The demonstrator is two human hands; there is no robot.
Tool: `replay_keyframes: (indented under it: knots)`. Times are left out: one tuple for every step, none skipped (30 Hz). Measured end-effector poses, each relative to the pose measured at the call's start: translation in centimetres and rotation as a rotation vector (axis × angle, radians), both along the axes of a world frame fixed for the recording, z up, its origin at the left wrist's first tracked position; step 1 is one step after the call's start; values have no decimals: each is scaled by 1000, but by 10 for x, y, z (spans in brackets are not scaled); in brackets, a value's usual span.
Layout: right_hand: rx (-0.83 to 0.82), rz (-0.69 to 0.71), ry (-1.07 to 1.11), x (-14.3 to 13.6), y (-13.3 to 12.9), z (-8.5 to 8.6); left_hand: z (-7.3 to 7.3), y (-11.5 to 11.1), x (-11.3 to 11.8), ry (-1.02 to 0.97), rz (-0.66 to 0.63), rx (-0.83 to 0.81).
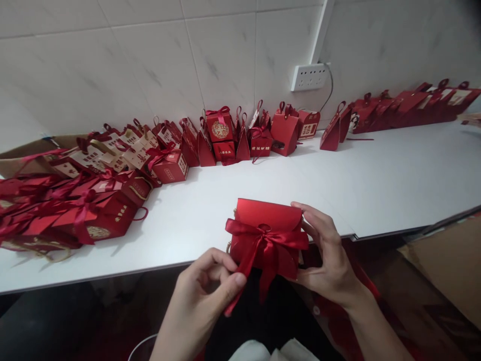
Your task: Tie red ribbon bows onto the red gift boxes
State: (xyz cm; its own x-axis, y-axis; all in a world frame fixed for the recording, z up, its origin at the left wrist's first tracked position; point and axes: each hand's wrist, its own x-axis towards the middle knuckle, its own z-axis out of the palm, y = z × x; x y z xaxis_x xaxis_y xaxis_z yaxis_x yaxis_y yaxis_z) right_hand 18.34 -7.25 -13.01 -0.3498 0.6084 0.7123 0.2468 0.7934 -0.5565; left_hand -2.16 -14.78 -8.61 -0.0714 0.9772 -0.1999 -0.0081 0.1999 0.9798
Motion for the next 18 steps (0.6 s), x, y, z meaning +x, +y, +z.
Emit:
replay_keyframes:
  knots:
    - [5,-1,-3,0,0,0,-5,-1,0,18,-15,-15]
    - [9,-5,-3,0,0,-1,-10,-2,0,38,-37,-38]
    - [11,-7,1,0,0,-1,-14,-3,1,58,-72,-62]
    - [10,-9,7,-1,0,-1,-18,-4,1,74,-112,-84]
    - [7,-10,13,-1,0,-1,-20,-5,1,87,-150,-103]
    - [3,-9,19,-1,0,-2,-23,-6,1,94,-185,-115]
    - [0,-5,21,-2,0,-2,-25,-6,0,94,-216,-122]
    - [3,0,19,-2,0,-2,-27,-6,-1,89,-239,-123]
    - [10,4,14,-2,0,-2,-28,-5,-3,80,-253,-116]
    - [19,9,6,-2,0,-1,-30,-3,-6,72,-269,-107]
    - [30,12,-3,-2,-1,-1,-31,-1,-9,73,-286,-99]
    - [42,13,-10,-1,-1,-1,-31,2,-14,84,-308,-90]
    - [55,12,-15,0,-2,0,-30,4,-19,108,-335,-79]
    - [68,10,-15,1,-2,0,-29,7,-25,153,-364,-65]
    - [83,10,-9,2,-2,0,-26,10,-31,215,-403,-54]
    - [97,11,2,3,-2,0,-22,13,-38,293,-438,-46]
    - [112,13,15,4,-3,0,-17,16,-44,377,-461,-37]
    - [127,15,25,5,-3,0,-12,19,-49,462,-449,-24]
